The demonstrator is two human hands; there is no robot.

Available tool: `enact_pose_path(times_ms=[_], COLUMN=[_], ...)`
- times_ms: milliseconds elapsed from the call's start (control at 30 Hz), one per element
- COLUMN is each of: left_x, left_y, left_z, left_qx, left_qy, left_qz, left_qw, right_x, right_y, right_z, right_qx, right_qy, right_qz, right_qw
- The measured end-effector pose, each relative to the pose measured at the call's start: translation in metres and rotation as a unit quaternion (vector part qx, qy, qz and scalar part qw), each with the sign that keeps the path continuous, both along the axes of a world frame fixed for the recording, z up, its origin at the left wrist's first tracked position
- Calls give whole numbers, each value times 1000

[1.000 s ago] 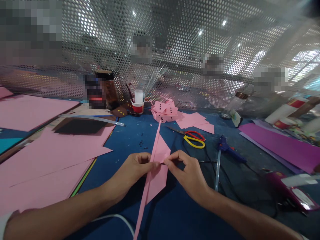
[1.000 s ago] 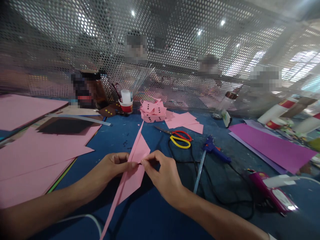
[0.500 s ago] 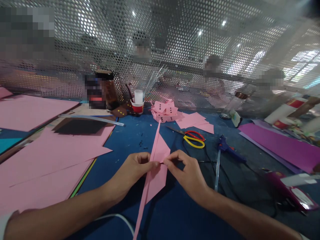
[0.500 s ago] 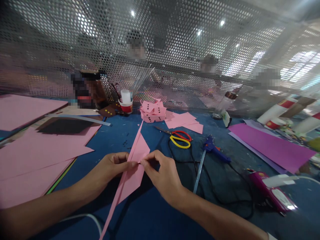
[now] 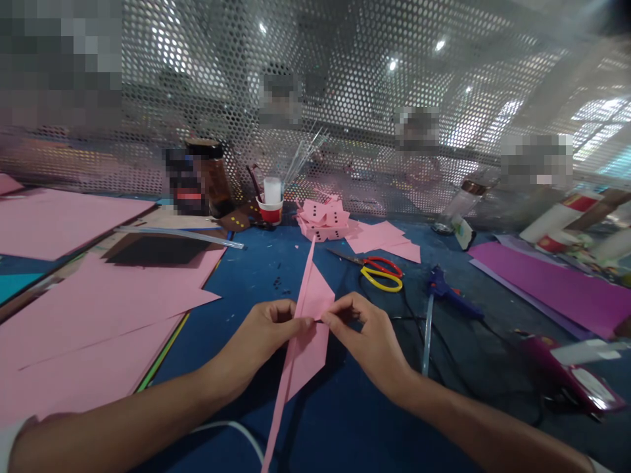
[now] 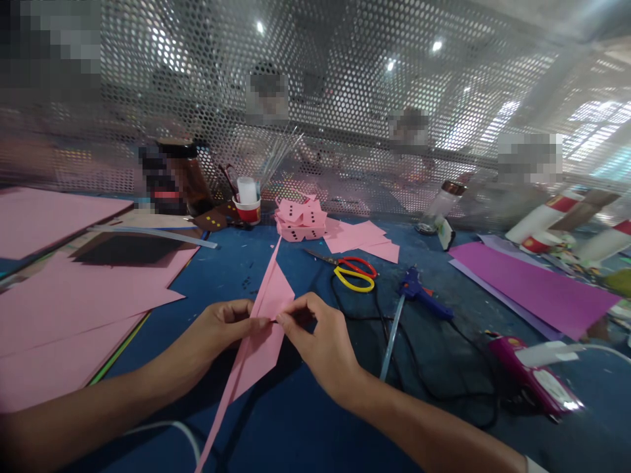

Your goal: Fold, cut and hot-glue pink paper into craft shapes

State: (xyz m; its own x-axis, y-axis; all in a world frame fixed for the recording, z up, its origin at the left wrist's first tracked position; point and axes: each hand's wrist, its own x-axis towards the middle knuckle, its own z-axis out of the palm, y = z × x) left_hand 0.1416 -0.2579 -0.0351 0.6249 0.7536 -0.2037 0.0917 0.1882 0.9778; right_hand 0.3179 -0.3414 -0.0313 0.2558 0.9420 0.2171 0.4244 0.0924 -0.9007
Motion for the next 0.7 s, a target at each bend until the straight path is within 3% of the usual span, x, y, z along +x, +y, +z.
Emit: enact_pose_path(times_ms=[700], left_x=[2], left_y=[-1], left_z=[1], left_qx=[2], left_qy=[5], left_qz=[4], left_qw=[1000], right_x=[0], right_y=[2], right_z=[0], right_qx=[-20], right_qy=[29], right_qz=[-21], right_qw=[999])
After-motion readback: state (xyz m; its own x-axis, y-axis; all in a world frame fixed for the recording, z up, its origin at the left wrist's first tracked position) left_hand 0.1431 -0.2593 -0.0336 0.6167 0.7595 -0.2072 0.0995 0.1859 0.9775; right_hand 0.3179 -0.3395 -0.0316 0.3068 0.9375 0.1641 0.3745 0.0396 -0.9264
